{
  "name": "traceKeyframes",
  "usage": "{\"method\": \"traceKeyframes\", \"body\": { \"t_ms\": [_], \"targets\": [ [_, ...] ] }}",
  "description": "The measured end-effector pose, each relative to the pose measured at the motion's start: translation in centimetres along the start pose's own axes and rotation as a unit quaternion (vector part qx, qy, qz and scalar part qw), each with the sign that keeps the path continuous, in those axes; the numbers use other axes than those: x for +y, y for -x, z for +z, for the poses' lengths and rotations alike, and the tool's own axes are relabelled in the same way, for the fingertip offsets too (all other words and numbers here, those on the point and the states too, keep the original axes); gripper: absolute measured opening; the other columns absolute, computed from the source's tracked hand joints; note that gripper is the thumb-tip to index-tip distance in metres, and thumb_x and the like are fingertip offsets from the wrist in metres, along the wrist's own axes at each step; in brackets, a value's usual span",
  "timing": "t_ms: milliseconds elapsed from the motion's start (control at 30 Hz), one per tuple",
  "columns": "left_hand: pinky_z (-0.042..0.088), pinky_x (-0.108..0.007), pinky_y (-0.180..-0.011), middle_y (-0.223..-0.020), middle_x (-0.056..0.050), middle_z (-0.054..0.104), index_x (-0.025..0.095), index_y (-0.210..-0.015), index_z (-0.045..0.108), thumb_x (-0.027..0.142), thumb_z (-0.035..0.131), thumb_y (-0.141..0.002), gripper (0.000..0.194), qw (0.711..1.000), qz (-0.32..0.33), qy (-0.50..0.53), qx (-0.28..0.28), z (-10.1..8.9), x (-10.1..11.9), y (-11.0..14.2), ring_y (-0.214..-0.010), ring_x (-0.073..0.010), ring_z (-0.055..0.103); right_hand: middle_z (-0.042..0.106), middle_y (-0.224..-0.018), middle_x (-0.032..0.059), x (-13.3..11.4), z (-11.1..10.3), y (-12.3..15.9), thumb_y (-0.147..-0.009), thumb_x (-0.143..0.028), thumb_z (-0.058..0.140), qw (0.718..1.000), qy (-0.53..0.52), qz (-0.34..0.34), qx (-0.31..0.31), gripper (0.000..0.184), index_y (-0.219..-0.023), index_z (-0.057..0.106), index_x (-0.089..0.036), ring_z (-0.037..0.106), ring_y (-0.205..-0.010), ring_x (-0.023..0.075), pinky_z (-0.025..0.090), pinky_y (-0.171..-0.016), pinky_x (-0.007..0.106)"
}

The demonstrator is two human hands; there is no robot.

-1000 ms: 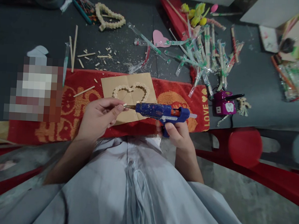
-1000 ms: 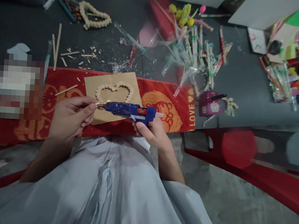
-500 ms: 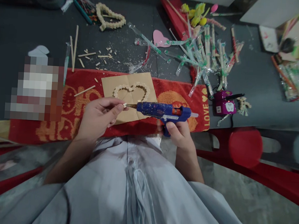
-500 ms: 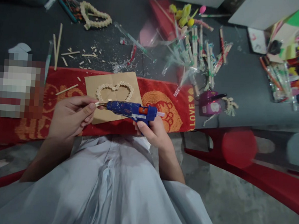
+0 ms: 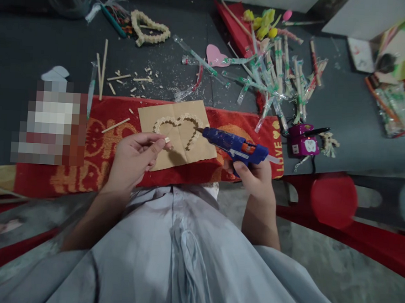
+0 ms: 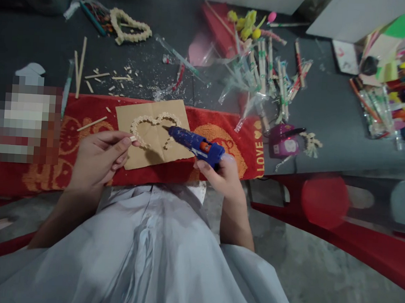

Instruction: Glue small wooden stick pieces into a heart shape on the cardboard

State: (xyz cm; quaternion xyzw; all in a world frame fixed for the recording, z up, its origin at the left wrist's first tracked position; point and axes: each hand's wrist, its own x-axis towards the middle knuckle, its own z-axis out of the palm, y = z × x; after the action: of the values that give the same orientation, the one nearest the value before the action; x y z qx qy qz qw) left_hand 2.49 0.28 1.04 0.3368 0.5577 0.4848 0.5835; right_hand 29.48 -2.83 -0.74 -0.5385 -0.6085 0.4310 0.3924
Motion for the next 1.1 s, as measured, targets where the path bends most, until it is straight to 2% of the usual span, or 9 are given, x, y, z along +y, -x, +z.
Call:
{"method": "traceKeyframes", "body": {
  "t_ms": [100, 200, 300, 400, 600, 700, 833, 967, 1100],
  "targets": [
    [0.022, -0.016, -0.034, -0.07, -0.005, 0.074, 0.017, -0.074, 0.07, 0.039, 0.09, -0.058, 0.034, 1.0, -0.015, -0.01, -0.001, -0.1, 0.0, -0.2, -0.037, -0.0023, 0.037, 0.07, -0.077, 0.0037, 0.8, -1.7, -0.7, -0.088, -0.054, 0.065, 0.991, 0.11, -0.03, 0.071, 0.03, -0.089, 0.07, -0.024, 0.061, -0.066, 0.0188, 0.048, -0.062, 0.033],
    [0.022, -0.016, -0.033, -0.069, -0.006, 0.074, 0.016, -0.074, 0.068, 0.04, 0.088, -0.059, 0.035, 0.999, -0.022, -0.023, 0.003, -0.3, 0.1, -0.2, -0.037, -0.0023, 0.036, 0.075, -0.095, 0.0064, 2.0, -3.1, -1.5, -0.083, -0.045, 0.068, 0.964, 0.237, -0.051, 0.113, 0.037, -0.112, 0.067, -0.022, 0.068, -0.079, 0.0231, 0.054, -0.072, 0.037],
    [0.022, -0.016, -0.033, -0.068, -0.006, 0.074, 0.015, -0.074, 0.068, 0.04, 0.088, -0.056, 0.037, 0.999, -0.029, -0.019, 0.003, -0.5, 0.3, -0.2, -0.037, -0.0024, 0.036, 0.076, -0.105, 0.0101, 3.2, -3.8, -2.4, -0.081, -0.038, 0.065, 0.923, 0.365, -0.056, 0.104, 0.039, -0.115, 0.067, -0.02, 0.071, -0.092, 0.0285, 0.056, -0.081, 0.041],
    [0.021, -0.016, -0.033, -0.069, -0.007, 0.073, 0.014, -0.075, 0.069, 0.039, 0.089, -0.055, 0.037, 0.999, -0.04, -0.005, -0.007, -0.8, 0.5, -0.2, -0.038, -0.0024, 0.035, 0.075, -0.106, 0.0126, 3.4, -4.3, -3.1, -0.082, -0.036, 0.065, 0.878, 0.472, -0.039, 0.068, 0.038, -0.117, 0.068, -0.02, 0.069, -0.096, 0.032, 0.055, -0.08, 0.043],
    [0.018, -0.015, -0.033, -0.069, -0.007, 0.073, 0.015, -0.072, 0.07, 0.037, 0.088, -0.055, 0.032, 0.998, -0.055, 0.016, -0.019, -1.8, 0.6, -0.4, -0.037, -0.0016, 0.033, 0.074, -0.1, 0.0152, 0.6, -4.8, -5.1, -0.093, -0.041, 0.056, 0.834, 0.543, -0.101, 0.012, 0.034, -0.109, 0.07, -0.014, 0.066, -0.094, 0.032, 0.052, -0.085, 0.044],
    [0.019, -0.016, -0.033, -0.069, -0.007, 0.073, 0.015, -0.071, 0.071, 0.037, 0.09, -0.053, 0.034, 0.998, -0.061, 0.03, -0.013, -2.5, 0.5, -0.4, -0.037, -0.0019, 0.034, 0.073, -0.097, 0.0154, -1.4, -3.1, -7.9, -0.098, -0.036, 0.047, 0.81, 0.568, -0.144, -0.02, 0.034, -0.103, 0.071, -0.013, 0.064, -0.092, 0.0305, 0.05, -0.085, 0.042],
    [0.019, -0.015, -0.033, -0.069, -0.007, 0.073, 0.015, -0.071, 0.071, 0.038, 0.092, -0.05, 0.038, 0.996, -0.067, 0.058, 0.005, -3.4, 0.3, -0.1, -0.037, -0.0019, 0.035, 0.073, -0.093, 0.0148, -3.2, 1.6, -13.8, -0.099, -0.029, 0.042, 0.796, 0.562, -0.198, -0.107, 0.033, -0.097, 0.072, -0.014, 0.064, -0.094, 0.0287, 0.048, -0.085, 0.04],
    [0.018, -0.016, -0.034, -0.066, -0.005, 0.071, 0.014, -0.072, 0.07, 0.039, 0.093, -0.051, 0.04, 0.995, -0.067, 0.071, 0.012, -4.5, 0.0, 0.4, -0.038, -0.0019, 0.034, 0.074, -0.105, 0.0149, -3.4, 6.3, -19.9, -0.094, -0.02, 0.047, 0.788, 0.543, -0.231, -0.175, 0.026, -0.099, 0.071, -0.014, 0.065, -0.101, 0.0278, 0.047, -0.09, 0.039],
    [0.018, -0.016, -0.035, -0.065, -0.006, 0.071, 0.013, -0.074, 0.07, 0.041, 0.093, -0.05, 0.043, 0.993, -0.084, 0.079, 0.032, -5.4, -0.2, 0.9, -0.038, -0.0023, 0.035, 0.075, -0.107, 0.014, -3.1, 9.5, -24.2, -0.091, -0.017, 0.05, 0.782, 0.549, -0.23, -0.185, 0.025, -0.101, 0.073, -0.013, 0.065, -0.103, 0.0276, 0.046, -0.09, 0.038]
  ]
}}
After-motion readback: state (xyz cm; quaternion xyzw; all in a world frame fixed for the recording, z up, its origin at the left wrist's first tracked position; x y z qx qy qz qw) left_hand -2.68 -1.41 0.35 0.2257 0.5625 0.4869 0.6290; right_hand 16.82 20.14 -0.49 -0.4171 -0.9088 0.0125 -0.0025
